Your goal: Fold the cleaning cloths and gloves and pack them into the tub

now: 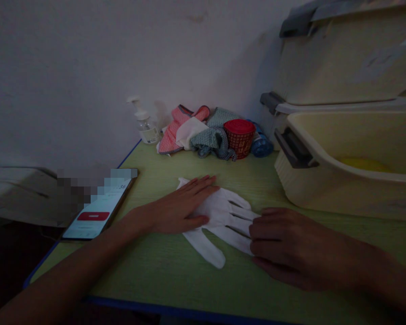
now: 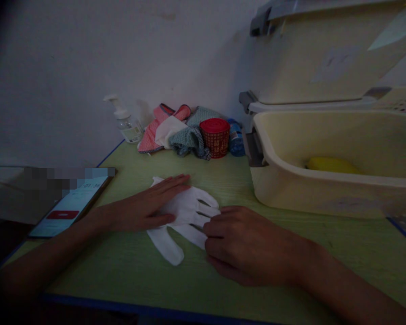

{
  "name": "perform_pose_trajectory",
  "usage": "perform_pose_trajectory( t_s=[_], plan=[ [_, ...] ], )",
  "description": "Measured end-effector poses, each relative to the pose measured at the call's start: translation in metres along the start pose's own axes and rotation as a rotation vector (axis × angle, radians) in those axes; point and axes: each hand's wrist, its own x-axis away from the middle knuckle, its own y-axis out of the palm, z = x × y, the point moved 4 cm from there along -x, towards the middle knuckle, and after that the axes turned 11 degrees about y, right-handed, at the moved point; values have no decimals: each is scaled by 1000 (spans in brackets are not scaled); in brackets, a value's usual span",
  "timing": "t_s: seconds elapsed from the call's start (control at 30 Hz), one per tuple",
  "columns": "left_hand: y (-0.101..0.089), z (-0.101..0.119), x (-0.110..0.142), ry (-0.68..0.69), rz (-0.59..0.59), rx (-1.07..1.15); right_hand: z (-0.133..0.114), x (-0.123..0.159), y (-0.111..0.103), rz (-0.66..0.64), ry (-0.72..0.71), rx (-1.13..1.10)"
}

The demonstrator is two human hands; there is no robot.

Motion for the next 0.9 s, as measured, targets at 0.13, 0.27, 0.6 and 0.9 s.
perform_pose_trajectory(
  t_s=[0.13,0.27,0.6,0.9],
  plan=[
    [0,12,-10,-7,151,56,7,2,-19,174,79,-25],
    [12,17,-22,64,89,-95,18,2,-16,50,203,-53],
    [15,15,-22,60,60,-189,29,6,-1,-121,269,-42],
    [16,14,-22,66,66,-206,21,4,-10,-24,161,-43]
  ],
)
